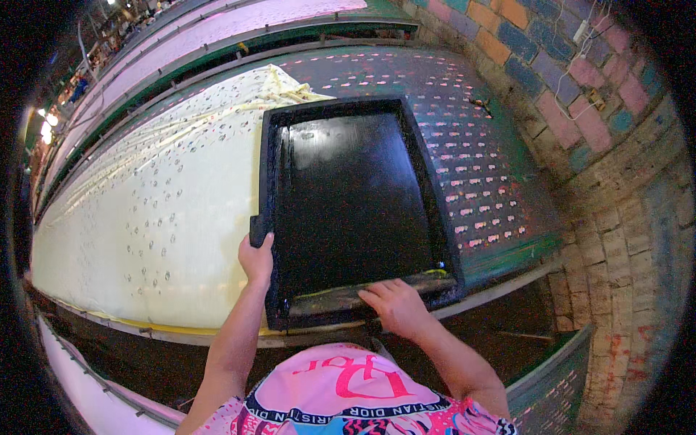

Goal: The person uses a squeegee to pull ink across a screen printing frame placed on a long fabric roll. The person repeatedly repositions the frame and applies ink to print a pattern onto the fabric.

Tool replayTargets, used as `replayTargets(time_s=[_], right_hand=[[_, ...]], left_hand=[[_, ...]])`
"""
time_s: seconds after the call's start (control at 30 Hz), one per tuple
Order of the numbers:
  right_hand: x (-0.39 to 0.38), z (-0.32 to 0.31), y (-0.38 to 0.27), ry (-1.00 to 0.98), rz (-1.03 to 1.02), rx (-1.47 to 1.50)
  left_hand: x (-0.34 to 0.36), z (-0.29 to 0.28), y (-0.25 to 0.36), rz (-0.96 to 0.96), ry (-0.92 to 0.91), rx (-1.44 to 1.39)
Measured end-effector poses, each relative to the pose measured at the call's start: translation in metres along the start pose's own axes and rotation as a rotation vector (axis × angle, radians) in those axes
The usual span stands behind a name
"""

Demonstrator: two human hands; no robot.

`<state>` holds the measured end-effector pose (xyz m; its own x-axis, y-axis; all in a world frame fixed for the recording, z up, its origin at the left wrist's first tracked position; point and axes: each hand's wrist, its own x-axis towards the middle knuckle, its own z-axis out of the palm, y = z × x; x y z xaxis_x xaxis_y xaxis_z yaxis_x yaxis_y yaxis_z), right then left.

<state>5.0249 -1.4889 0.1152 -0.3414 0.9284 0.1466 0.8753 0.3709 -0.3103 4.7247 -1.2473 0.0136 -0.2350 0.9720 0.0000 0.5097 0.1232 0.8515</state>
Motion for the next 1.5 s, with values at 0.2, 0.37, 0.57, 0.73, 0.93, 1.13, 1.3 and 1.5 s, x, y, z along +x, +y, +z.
replayTargets(time_s=[0.2,0.37,0.57,0.73,0.93,1.13,1.3,1.5], right_hand=[[0.044,-0.006,0.005,-0.321,0.203,-0.04],[0.038,-0.012,-0.03,-0.43,0.262,-0.056],[0.016,0.021,-0.045,-0.119,0.15,-0.133],[0.029,0.038,-0.026,-0.005,0.096,-0.209],[0.114,0.042,0.037,0.104,0.018,-0.268],[0.222,0.046,0.124,0.195,0.034,-0.25],[0.313,0.043,0.199,0.193,0.052,-0.292],[0.406,0.042,0.266,0.176,0.083,-0.324]], left_hand=[[-0.001,-0.003,-0.004,0.064,-0.001,-0.042],[0.004,0.002,-0.017,0.141,0.056,-0.155],[0.008,0.011,-0.029,0.236,0.115,-0.281],[0.001,0.007,-0.021,0.197,0.066,-0.327],[0.003,0.005,-0.024,0.222,0.063,-0.29],[-0.002,0.003,-0.019,0.213,0.064,-0.287],[-0.007,0.001,-0.016,0.216,0.097,-0.18],[-0.008,-0.001,-0.012,0.195,0.135,-0.102]])
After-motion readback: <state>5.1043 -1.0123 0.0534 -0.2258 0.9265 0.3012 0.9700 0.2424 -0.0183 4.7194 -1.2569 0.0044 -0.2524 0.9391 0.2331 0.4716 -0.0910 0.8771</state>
